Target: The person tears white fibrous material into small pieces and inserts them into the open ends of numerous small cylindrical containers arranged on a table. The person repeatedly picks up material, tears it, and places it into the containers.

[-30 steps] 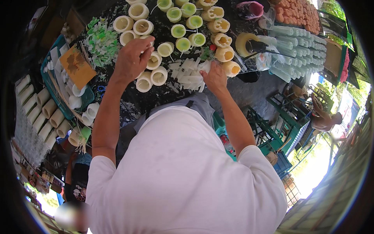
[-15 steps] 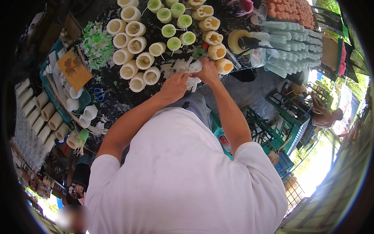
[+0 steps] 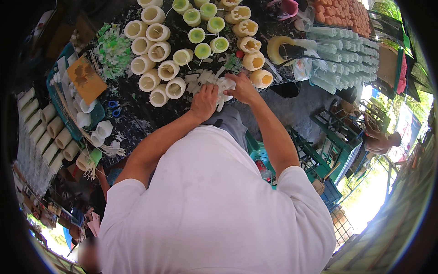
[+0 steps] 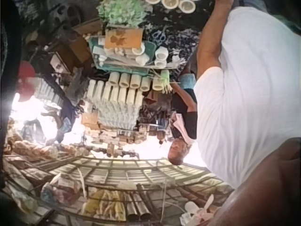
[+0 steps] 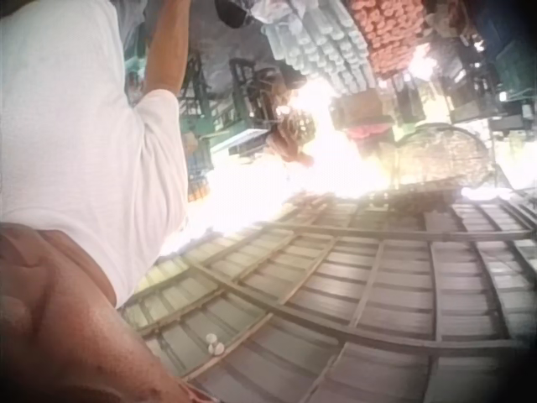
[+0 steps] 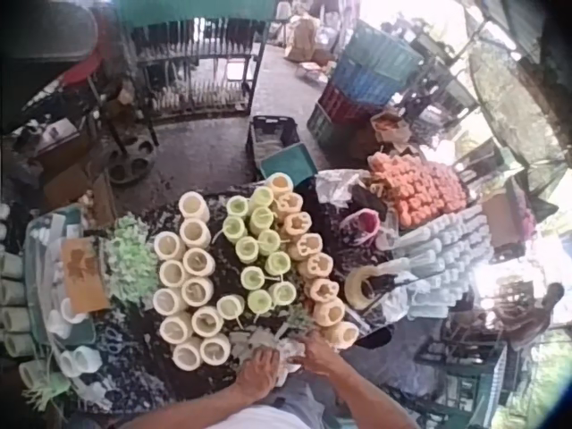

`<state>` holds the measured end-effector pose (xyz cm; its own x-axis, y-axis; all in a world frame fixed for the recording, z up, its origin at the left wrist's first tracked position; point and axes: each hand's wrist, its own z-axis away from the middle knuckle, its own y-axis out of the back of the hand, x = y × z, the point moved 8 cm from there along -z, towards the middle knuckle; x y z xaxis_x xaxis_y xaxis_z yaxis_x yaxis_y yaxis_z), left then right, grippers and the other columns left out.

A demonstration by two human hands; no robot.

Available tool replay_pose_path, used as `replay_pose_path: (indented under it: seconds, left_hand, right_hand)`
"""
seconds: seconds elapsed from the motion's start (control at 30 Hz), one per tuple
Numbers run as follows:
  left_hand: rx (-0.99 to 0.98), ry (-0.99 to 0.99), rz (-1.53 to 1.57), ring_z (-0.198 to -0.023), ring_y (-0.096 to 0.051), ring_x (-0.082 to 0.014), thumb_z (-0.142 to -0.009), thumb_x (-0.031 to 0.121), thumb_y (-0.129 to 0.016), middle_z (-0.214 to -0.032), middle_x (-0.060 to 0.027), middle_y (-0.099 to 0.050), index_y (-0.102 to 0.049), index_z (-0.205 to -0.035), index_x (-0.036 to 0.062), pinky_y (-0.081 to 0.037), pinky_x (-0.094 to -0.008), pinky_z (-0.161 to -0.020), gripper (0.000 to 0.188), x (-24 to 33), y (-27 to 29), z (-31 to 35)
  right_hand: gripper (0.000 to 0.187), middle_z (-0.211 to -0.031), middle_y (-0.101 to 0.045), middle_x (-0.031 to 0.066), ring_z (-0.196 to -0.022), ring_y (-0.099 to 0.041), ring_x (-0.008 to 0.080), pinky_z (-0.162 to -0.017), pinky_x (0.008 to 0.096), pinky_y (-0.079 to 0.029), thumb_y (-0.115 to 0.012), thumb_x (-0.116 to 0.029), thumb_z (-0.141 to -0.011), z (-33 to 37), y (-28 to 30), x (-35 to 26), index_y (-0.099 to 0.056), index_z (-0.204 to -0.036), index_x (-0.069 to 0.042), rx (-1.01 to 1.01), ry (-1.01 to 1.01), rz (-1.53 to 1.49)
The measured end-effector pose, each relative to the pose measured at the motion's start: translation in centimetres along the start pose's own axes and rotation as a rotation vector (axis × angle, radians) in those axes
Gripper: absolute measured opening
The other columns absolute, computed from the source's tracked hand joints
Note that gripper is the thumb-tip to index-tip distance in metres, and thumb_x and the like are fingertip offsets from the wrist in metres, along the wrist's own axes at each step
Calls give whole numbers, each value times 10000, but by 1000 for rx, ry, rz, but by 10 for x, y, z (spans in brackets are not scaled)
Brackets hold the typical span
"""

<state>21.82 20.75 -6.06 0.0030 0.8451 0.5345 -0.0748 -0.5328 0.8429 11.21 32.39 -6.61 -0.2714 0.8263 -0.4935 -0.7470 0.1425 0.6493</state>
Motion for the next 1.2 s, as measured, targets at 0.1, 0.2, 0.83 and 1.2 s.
replay_pose_path:
  seconds: [0.1, 0.2, 0.83, 1.2]
  left_hand:
    - [3, 12, -7, -1045, -625, -280, -842, 202, -801, -1064, -92, -580, -594, -1115, 65, -623, -351, -728, 369, -2, 1, 0]
    - [-9, 17, -12, -1043, -627, -275, -865, 220, -778, -1057, -93, -580, -594, -1107, 65, -622, -344, -711, 341, -3, 1, -2]
    - [333, 85, 678, -910, -734, -311, -901, 79, -787, -1136, -166, -708, -674, -1285, 6, -605, -389, -754, 407, -21, 149, -23]
    - [345, -60, 411, -889, -700, -341, -893, 25, -771, -980, -130, -704, -701, -1111, 39, -571, -432, -732, 229, -83, 218, -1]
  right_hand:
    - [516, -1147, -542, 223, -1082, -608, 433, -982, 482, -496, -930, -313, -775, 3, 8, -7, -671, -1157, -82, -110, -74, -84]
    - [471, -1138, -533, 230, -1054, -614, 427, -948, 474, -509, -907, -296, -807, 2, 6, -6, -657, -1127, -57, -18, -1, -10]
    - [214, -974, -696, 19, -816, -602, 85, -730, 265, -509, -657, -166, -1074, 14, 40, -111, -611, -1228, -25, -28, 38, -1226]
    - [214, -913, -679, 20, -734, -622, 93, -647, 259, -506, -680, -117, -1048, -23, 52, -202, -653, -1231, -8, -191, 89, -1024]
